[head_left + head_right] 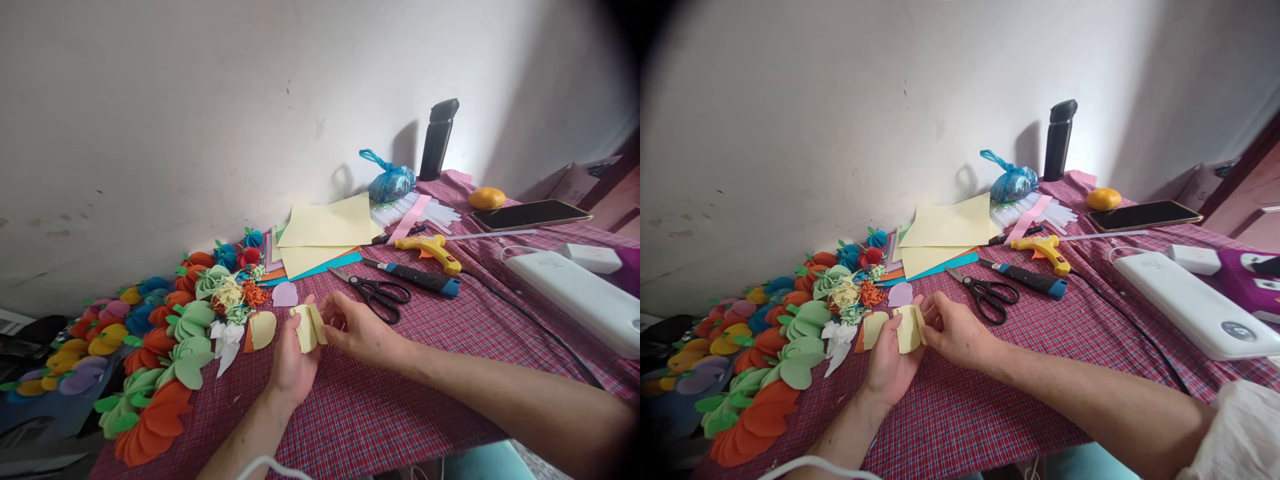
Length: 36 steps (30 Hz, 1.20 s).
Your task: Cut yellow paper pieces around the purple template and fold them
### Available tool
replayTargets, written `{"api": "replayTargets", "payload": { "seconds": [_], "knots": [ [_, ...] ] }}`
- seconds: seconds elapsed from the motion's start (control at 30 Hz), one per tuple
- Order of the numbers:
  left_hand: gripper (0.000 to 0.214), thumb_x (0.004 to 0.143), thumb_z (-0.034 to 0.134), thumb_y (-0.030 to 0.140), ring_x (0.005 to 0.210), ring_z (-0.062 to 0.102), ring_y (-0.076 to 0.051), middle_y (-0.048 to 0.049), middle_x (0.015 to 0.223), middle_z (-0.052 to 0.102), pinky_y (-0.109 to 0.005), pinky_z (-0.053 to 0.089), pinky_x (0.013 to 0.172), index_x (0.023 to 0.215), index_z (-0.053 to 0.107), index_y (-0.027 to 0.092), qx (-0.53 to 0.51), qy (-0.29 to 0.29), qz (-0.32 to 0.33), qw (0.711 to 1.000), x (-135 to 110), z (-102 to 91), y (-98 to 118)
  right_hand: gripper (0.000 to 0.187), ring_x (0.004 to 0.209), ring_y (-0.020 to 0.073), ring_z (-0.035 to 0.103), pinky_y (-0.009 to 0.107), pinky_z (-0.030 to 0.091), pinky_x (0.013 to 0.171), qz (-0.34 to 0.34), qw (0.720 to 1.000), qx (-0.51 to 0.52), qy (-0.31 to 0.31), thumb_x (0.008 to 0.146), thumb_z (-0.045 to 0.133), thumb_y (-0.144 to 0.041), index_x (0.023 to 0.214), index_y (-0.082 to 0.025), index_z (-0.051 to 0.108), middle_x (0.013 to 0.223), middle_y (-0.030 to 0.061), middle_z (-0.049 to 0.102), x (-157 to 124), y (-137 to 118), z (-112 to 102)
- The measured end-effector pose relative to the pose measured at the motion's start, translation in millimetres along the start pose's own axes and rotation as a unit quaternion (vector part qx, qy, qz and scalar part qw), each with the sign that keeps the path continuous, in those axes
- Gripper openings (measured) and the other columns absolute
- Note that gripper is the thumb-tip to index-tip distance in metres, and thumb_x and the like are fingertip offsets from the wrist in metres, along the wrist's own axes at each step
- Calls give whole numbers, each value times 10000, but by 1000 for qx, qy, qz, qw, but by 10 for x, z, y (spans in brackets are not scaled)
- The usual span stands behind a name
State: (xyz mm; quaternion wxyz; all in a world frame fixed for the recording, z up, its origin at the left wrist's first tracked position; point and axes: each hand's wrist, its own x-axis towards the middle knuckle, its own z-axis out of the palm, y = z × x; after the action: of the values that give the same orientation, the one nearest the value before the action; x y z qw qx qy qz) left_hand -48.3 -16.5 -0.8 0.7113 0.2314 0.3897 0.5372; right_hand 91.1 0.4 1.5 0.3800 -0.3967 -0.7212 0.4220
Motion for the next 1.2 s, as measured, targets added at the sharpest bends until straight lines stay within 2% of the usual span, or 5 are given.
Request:
{"api": "replayTargets", "payload": {
  "seconds": [0.1,0.33,0.57,0.7,1.2],
  "knots": [
    [514,804,469,343,1042,543,-197,-63,1188,568,-310,465,832,1299,402,223,-7,4,3,1000,-4,2,14,180,585,92,524,196,392,533,-15,999,-29,23,777,467,-126,943,-195,456,739,-13,581,3,34,-4],
    [493,811,480,345,1061,528,-180,-50,1197,560,-282,464,839,1285,420,225,-11,10,8,1000,1,6,2,236,667,106,539,210,394,622,-83,989,-118,20,750,453,-54,795,-188,642,773,8,606,10,53,-31],
    [458,819,499,335,1074,523,-168,-51,1211,553,-248,463,837,1259,453,218,-15,8,13,1000,-27,44,-5,154,677,121,530,227,404,629,-81,987,-134,24,792,532,-219,850,-174,668,779,28,607,0,-8,-44],
    [446,827,497,326,1082,519,-163,-54,1218,551,-233,465,830,1258,454,219,-17,0,9,1000,-32,51,-23,191,703,133,542,239,417,650,-74,988,-130,25,768,595,-315,880,-176,664,803,33,602,2,6,-36],
    [425,824,507,293,1091,509,-149,-49,1223,542,-205,463,813,1243,470,232,-12,-6,15,1000,-26,63,-51,207,711,134,550,245,417,666,-62,989,-131,19,751,622,-351,871,-188,661,801,28,602,-2,6,-29]
  ]
}}
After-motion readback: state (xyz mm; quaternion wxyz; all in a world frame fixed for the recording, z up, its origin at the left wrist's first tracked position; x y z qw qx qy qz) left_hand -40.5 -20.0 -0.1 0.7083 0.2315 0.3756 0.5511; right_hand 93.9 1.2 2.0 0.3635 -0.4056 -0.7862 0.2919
